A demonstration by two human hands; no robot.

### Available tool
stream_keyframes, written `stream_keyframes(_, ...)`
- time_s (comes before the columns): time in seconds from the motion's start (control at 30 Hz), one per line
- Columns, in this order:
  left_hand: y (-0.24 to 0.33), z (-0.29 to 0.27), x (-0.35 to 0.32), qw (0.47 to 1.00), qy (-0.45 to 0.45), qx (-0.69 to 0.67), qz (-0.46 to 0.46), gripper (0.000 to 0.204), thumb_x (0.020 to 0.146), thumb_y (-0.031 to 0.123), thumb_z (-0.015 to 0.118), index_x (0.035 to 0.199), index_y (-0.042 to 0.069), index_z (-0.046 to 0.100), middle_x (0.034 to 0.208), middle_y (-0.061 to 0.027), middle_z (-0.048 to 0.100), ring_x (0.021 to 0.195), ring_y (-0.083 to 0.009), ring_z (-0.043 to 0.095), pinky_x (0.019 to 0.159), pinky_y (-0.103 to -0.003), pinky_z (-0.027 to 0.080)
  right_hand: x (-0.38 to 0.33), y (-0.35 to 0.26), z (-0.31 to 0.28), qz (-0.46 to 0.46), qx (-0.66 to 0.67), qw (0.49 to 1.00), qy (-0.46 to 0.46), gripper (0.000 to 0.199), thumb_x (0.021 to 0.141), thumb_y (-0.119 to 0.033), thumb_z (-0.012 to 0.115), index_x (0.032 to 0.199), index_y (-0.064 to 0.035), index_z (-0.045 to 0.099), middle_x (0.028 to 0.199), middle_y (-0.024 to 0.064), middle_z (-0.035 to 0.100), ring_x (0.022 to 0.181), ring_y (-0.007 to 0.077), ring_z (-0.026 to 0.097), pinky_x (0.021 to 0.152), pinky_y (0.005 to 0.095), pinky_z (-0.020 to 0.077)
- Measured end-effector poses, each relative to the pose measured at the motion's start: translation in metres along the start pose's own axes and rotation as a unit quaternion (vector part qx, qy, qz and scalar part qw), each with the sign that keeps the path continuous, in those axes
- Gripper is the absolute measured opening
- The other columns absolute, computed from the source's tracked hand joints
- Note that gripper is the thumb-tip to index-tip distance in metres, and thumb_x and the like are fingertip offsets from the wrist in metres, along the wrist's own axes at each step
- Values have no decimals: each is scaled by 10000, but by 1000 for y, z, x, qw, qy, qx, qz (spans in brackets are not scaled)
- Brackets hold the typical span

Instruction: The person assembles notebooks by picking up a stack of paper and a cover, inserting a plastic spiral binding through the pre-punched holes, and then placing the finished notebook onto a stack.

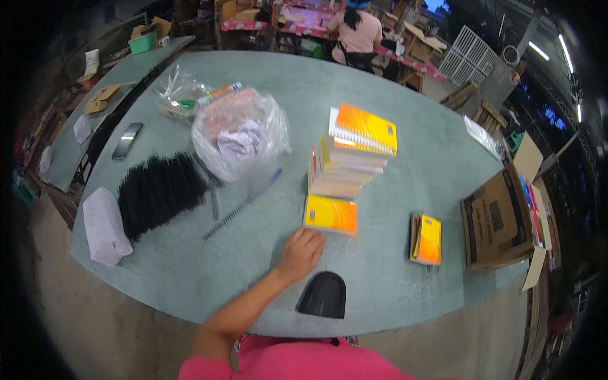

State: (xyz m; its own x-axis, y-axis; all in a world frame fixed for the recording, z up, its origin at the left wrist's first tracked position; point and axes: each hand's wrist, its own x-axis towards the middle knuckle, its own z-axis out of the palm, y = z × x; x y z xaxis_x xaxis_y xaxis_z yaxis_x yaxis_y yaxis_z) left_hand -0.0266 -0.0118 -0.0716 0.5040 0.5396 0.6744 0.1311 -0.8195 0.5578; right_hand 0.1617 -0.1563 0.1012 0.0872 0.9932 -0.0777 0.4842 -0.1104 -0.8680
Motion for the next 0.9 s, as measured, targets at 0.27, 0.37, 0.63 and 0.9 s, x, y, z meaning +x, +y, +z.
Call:
stream_keyframes(0.27,-34,16,41,953,-180,225,93,381,824,154,559,1151,-41,544,1112,-178,584,1094,-315,515,912,-403,416,-166,36,39,197,112,803,-551,162,837,-134,609,967,-38,600,855,19,617,758,101,578,636,275,483)
stream_keyframes(0.37,-32,14,37,898,-245,345,121,377,833,139,522,1157,-55,535,1123,-168,588,1074,-314,533,896,-391,432,-170,64,31,213,132,782,-570,158,836,-135,610,962,-39,602,850,17,617,753,100,578,632,274,484)
stream_keyframes(0.63,20,-13,46,968,-211,114,-70,305,856,160,530,1124,27,587,861,-183,643,810,-278,634,716,-365,490,4,132,55,-14,176,947,269,251,874,-215,622,1019,-15,578,926,32,613,819,90,565,730,241,456)
stream_keyframes(0.9,18,-70,-22,980,-119,10,-159,256,889,228,547,1035,34,627,966,-168,628,924,-302,595,799,-390,456,59,80,73,-63,271,952,130,208,886,-161,600,1017,1,609,873,68,651,767,121,597,700,257,467)
